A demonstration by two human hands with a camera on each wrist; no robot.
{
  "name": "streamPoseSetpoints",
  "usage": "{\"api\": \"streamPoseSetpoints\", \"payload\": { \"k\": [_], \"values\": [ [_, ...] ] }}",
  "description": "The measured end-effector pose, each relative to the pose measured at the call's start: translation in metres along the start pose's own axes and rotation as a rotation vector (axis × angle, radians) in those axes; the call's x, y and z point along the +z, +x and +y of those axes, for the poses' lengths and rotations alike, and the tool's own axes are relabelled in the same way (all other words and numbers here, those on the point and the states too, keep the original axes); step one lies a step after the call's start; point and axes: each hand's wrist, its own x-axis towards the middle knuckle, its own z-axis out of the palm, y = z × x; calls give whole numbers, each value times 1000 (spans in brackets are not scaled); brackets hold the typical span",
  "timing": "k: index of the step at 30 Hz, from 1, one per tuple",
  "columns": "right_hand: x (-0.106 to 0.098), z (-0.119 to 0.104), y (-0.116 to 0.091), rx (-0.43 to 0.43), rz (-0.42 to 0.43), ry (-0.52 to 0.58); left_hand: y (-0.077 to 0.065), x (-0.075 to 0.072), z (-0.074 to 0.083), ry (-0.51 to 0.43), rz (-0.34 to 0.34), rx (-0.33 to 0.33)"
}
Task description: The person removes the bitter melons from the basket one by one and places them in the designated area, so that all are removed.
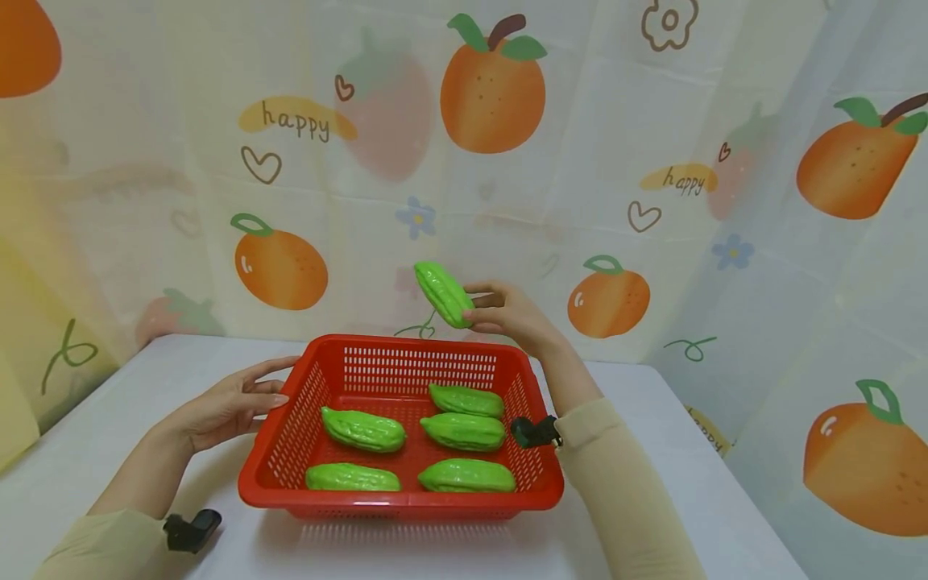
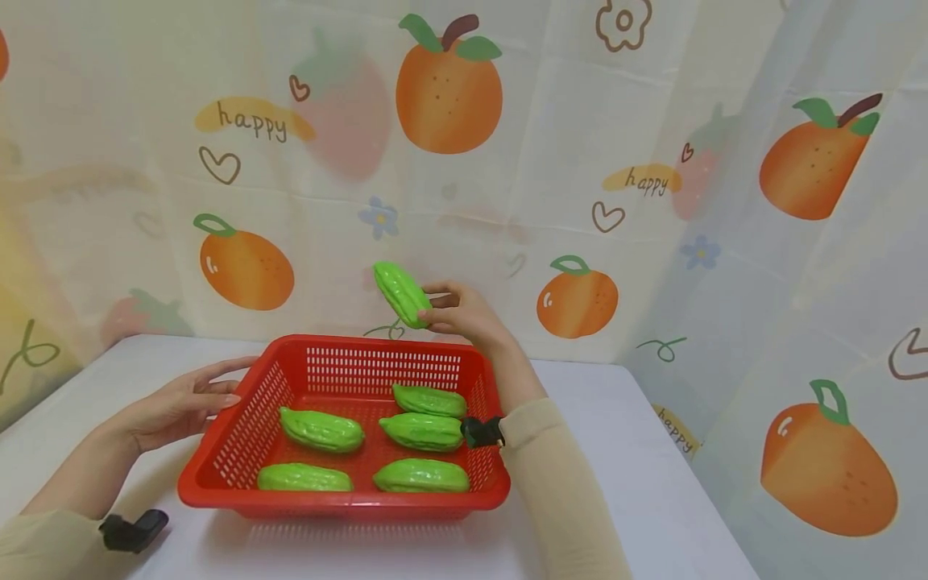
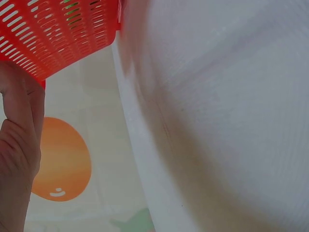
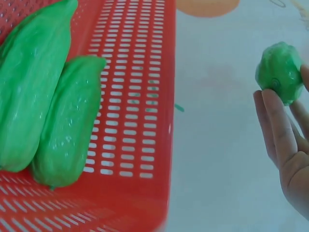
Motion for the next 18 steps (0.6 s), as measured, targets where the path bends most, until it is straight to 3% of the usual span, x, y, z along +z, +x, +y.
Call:
{"api": "streamPoseSetpoints", "payload": {
  "k": [7, 18],
  "values": [
    [-15, 4, -11, -21, 29, 65, 0, 0, -1, 4, 6, 3],
    [-33, 11, -28, -13, 74, 80, 1, -2, -4, -28, -21, 19]
  ]
}}
